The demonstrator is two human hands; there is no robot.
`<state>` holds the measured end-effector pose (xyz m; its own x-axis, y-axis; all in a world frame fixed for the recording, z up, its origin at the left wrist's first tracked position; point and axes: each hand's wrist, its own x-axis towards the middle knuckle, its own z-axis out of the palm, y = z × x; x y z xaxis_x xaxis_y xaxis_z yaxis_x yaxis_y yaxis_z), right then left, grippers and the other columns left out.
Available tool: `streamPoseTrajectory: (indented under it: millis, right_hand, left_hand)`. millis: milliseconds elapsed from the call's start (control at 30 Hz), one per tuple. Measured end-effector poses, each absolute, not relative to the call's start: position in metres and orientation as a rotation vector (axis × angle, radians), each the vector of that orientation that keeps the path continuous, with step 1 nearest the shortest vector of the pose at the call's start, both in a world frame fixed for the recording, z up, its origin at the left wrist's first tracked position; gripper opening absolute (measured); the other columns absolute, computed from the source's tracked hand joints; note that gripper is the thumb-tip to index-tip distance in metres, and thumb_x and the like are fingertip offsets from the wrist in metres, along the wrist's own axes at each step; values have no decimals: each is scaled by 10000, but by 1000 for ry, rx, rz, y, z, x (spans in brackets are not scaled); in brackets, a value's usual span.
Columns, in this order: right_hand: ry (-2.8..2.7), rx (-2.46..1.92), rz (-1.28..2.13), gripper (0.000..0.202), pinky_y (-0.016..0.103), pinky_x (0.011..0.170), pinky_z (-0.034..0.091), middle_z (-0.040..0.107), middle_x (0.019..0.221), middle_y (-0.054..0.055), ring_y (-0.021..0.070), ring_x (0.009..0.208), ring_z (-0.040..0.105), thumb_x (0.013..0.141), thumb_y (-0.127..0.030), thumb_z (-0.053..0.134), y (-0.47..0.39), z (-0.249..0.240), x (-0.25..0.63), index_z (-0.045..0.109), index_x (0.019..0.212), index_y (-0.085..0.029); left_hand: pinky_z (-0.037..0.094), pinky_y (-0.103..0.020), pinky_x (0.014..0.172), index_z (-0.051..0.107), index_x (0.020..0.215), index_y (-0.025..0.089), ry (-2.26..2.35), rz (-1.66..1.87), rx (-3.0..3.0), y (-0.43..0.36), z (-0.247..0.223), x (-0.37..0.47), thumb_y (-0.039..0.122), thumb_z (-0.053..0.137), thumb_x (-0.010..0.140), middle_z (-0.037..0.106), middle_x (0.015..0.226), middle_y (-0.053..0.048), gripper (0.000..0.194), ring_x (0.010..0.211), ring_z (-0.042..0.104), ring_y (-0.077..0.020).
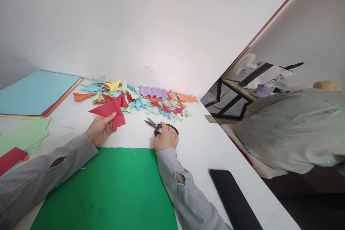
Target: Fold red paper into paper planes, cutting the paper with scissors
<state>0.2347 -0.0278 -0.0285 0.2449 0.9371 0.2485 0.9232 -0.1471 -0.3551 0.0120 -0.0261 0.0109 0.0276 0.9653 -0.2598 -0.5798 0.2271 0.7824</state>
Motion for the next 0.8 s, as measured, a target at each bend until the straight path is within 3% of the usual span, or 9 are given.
streamPoseTrajectory:
  millis: [233,333,467,533,700,800]
  right_hand:
    - [-1856,-1957,131,507,422,894,419,647,1077,102,281,1045,570,672,-135,538,-31,-20,236,560,1174,-211]
    - [-1833,-1894,81,507,449,886,414,635,1051,117,287,1020,565,689,-162,547,-35,-15,230,537,1195,-195]
    - [-1656,-1482,22,443,463,889,420,563,1123,155,281,1084,511,774,-230,497,-44,-5,219,508,1214,-171]
    - [-1512,-1290,240,495,442,844,455,536,1148,144,262,1038,528,769,-304,554,-49,0,213,472,1247,-204]
    - [-963,-969,1418,631,331,601,504,603,879,52,195,757,590,577,-349,766,-61,6,195,514,1146,-243]
    - [-855,-883,1716,599,283,549,494,563,730,-12,140,634,551,511,-321,826,-68,7,186,565,1046,-251]
  left_hand:
    - [504,-173,419,623,757,89,889,1314,476,-24,11,11,129,581,812,695,617,-63,80,475,629,-109]
    - [551,-191,519,630,845,90,854,1357,444,-24,9,12,113,609,789,718,701,-80,65,594,677,-136]
    - [577,-213,619,634,894,83,817,1370,419,-24,8,11,80,632,760,724,749,-86,134,663,691,-148]
    - [568,-187,575,637,837,85,822,1362,400,-24,8,11,66,636,753,720,721,-75,85,620,682,-131]
    - [541,-154,488,630,758,80,877,1353,385,-24,9,10,50,615,766,705,663,-43,35,552,660,-99]
    - [538,-150,488,631,788,89,893,1359,423,-24,8,11,58,643,744,708,687,-36,56,573,669,-101]
